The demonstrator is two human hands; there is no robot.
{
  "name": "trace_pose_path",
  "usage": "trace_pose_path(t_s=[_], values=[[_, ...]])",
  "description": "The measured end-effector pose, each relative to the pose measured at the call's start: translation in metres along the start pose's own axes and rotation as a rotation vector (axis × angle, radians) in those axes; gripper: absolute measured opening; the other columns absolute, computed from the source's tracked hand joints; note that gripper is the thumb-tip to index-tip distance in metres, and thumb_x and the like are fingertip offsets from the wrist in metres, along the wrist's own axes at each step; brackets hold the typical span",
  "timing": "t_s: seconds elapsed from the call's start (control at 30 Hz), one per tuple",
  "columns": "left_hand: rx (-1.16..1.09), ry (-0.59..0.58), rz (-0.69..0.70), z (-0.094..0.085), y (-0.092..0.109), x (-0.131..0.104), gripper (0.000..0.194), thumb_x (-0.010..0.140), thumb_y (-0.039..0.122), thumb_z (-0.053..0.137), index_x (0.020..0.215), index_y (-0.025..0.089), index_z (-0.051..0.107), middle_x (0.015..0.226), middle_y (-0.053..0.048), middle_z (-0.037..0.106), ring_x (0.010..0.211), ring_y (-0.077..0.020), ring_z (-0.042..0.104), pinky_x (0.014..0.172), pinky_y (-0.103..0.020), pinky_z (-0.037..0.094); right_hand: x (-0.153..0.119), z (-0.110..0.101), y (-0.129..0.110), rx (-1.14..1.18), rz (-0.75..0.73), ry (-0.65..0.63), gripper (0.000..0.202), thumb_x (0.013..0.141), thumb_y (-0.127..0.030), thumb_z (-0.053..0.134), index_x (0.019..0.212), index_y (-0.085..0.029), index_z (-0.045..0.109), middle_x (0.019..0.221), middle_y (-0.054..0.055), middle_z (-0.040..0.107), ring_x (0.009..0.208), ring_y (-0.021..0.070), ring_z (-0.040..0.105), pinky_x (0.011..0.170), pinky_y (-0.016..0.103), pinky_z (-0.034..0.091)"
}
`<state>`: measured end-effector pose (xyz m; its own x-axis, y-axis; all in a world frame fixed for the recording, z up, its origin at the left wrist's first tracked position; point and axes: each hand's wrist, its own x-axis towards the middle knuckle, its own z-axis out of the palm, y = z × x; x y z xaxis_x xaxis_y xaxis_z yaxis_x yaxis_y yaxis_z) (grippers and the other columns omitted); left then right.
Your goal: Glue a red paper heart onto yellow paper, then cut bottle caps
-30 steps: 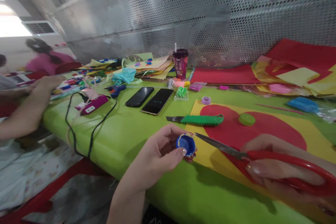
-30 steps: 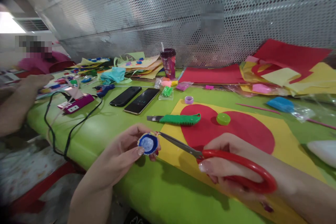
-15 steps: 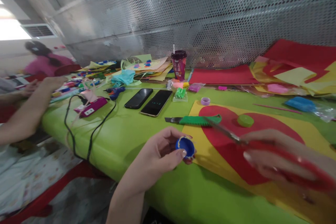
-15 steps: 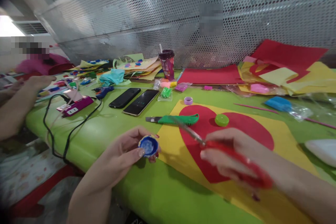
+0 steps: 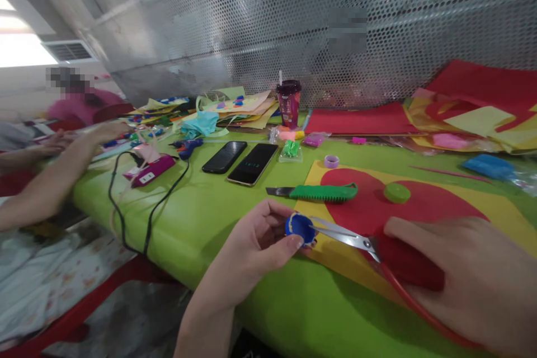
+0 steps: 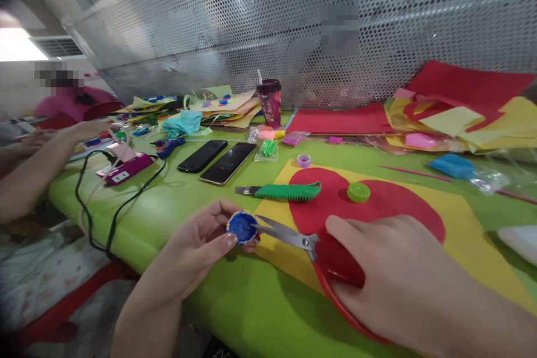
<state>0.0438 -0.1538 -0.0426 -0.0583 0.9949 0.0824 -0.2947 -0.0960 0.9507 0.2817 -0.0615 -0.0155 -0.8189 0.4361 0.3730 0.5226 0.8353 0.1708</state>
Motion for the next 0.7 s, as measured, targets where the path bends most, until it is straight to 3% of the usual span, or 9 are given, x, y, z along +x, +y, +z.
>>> trace_pose_path(t_s=[0.27,0.5,0.7], values=[[0.097,-0.026,0.031,0.000,0.001,-0.001,0.023,0.077,0.024,0.073,0.089,0.018,0.054,0.086,-0.001,0.067,0.074,-0.0109,0.062,0.066,-0.020,0.048,0.000,0.001,-0.003,-0.048,-0.065,0.091,0.012,0.064,-0.017,0.048,0.070,-0.028,0.049,0.040,-0.005,0.054,0.026,0.0204,0.046,0.036,0.028,0.019],[0.114,-0.013,0.003,0.003,0.002,-0.002,0.023,0.077,0.023,0.073,0.086,0.018,0.052,0.083,0.001,0.065,0.073,-0.0088,0.060,0.066,-0.019,0.046,0.003,0.003,-0.007,-0.144,-0.130,0.132,0.016,0.067,-0.014,0.041,0.066,-0.028,0.049,0.041,-0.003,0.054,0.027,0.0217,0.050,0.033,0.030,0.026],[0.104,-0.046,0.019,0.000,0.001,-0.002,0.019,0.081,0.025,0.070,0.089,0.019,0.053,0.085,0.000,0.066,0.073,-0.0095,0.061,0.066,-0.019,0.047,0.002,0.001,-0.011,-0.097,-0.136,0.109,0.018,0.066,-0.013,0.039,0.060,-0.027,0.050,0.038,-0.004,0.051,0.024,0.0175,0.046,0.030,0.028,0.026]])
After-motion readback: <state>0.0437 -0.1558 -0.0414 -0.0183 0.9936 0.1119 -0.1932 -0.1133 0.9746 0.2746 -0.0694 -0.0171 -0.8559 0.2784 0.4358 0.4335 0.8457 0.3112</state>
